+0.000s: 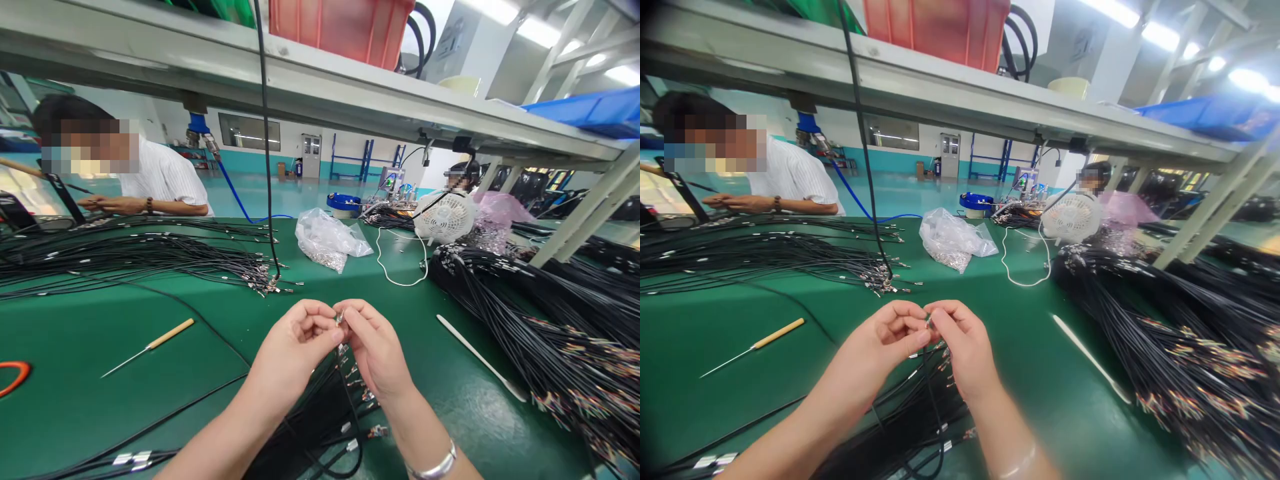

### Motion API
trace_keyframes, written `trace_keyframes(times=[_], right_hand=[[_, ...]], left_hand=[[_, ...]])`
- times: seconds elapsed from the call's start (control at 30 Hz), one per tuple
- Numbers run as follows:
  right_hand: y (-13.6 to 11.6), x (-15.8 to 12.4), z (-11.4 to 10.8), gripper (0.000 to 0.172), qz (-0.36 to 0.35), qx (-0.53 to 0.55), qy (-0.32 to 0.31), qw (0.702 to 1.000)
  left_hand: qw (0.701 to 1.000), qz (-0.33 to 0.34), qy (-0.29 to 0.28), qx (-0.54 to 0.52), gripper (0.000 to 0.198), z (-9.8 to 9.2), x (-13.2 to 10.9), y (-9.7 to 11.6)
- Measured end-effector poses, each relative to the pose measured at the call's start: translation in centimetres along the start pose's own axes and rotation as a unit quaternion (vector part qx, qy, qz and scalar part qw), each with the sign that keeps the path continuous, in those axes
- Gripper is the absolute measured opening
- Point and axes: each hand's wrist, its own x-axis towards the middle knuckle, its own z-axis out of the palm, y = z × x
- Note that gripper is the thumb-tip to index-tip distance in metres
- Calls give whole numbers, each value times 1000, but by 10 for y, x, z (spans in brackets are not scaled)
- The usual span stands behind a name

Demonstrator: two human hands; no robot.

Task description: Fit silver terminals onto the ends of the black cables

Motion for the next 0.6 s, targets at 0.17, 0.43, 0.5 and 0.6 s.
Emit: trace_keyframes(times=[0.17,0.43,0.5,0.6], right_hand=[[-2,1,-3,13,-1,-48,6,999],[-1,0,-3,13,7,-15,6,1000],[-1,0,-3,12,-3,-20,-2,1000],[-1,2,-4,11,-20,-38,-13,999]], left_hand=[[984,75,48,153,22,5,-8,1],[961,116,63,245,21,6,-14,0],[964,116,60,230,22,5,-12,-2],[976,108,51,183,23,4,-9,-4]])
